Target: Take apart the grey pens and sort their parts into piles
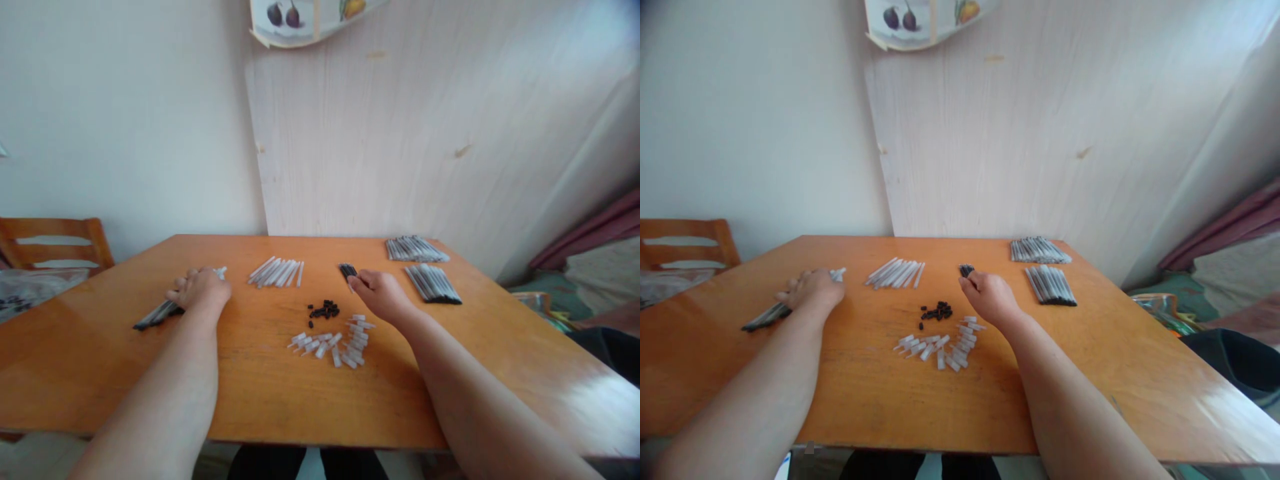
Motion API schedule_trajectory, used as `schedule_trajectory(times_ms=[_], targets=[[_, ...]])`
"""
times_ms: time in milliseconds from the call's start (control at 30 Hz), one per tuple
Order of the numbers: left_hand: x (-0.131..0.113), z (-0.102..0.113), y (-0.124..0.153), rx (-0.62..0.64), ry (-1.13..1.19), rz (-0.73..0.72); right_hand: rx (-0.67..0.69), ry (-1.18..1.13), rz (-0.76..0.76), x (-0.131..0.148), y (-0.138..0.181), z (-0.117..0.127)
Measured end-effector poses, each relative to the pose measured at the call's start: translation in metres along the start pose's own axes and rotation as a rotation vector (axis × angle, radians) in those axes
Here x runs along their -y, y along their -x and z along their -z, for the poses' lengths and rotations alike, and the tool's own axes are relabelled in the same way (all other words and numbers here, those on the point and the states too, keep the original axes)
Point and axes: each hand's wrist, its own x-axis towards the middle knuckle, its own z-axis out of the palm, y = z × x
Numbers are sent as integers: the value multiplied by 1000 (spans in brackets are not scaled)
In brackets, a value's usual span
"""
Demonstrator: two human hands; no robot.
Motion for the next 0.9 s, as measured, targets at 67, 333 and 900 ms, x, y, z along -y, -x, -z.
schedule_trajectory(times_ms=[67, 333, 900], targets=[[0, -1, -1, 2, -3, -6, 4, 4, 3, 0, 0, -1], [3, -10, -5, -4, -29, -10, 13, -5, 24, 0, 1, -4], [-3, 8, 0, 50, -21, -66, 89, -67, 83, 5, 2, -10]])
